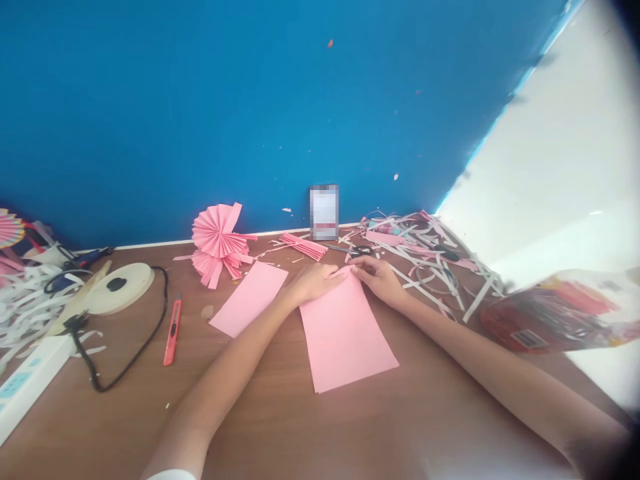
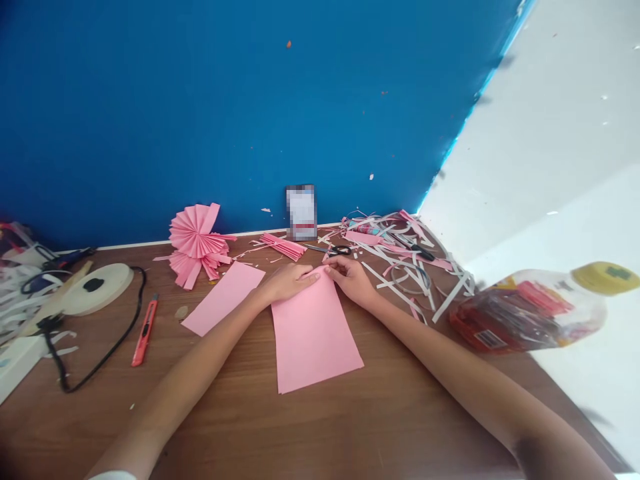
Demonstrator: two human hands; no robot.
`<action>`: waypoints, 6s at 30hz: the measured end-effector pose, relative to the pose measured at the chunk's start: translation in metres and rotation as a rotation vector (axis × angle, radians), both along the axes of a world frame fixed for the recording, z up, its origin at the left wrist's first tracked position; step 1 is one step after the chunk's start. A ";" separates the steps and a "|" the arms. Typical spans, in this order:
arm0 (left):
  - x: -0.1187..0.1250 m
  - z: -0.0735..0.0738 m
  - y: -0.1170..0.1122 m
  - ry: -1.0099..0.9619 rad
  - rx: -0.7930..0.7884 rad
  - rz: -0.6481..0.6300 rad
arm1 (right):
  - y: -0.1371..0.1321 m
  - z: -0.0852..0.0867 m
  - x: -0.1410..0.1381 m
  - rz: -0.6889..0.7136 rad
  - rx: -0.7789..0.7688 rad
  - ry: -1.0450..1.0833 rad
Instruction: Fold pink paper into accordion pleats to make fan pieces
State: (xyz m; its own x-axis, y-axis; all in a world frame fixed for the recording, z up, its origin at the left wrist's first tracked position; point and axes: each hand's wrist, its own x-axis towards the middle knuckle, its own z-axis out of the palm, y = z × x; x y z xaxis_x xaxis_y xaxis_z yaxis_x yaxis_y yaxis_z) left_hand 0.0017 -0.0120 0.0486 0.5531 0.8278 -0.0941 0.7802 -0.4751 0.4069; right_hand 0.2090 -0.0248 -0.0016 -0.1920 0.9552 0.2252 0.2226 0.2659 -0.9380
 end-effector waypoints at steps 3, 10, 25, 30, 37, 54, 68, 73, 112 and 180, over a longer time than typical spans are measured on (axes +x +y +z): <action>-0.002 -0.001 0.003 0.012 0.001 0.004 | 0.000 -0.001 0.000 0.001 0.015 -0.049; -0.007 -0.004 0.006 -0.012 -0.024 -0.017 | -0.001 -0.001 -0.001 0.000 0.058 -0.163; -0.001 -0.012 0.009 -0.236 -0.015 -0.098 | -0.002 -0.001 -0.001 0.007 0.069 -0.081; 0.000 -0.010 0.007 -0.173 -0.017 -0.139 | -0.002 0.000 -0.002 -0.031 0.096 -0.093; -0.001 -0.008 0.006 -0.165 -0.023 -0.178 | -0.003 0.005 -0.002 -0.010 0.219 -0.228; -0.013 -0.001 0.015 -0.230 -0.138 -0.125 | -0.002 -0.001 -0.001 -0.016 0.096 -0.066; -0.032 0.013 0.034 -0.538 0.313 0.059 | 0.002 0.012 -0.005 -0.042 -0.068 0.109; -0.031 0.015 0.030 -0.538 0.369 0.139 | -0.004 0.017 -0.007 0.081 -0.077 0.052; -0.005 -0.026 -0.001 -0.314 0.529 -0.339 | -0.004 0.007 0.011 -0.148 0.414 -0.201; -0.035 0.021 0.014 0.239 -0.499 -0.133 | -0.004 0.040 0.014 0.341 -0.045 -0.780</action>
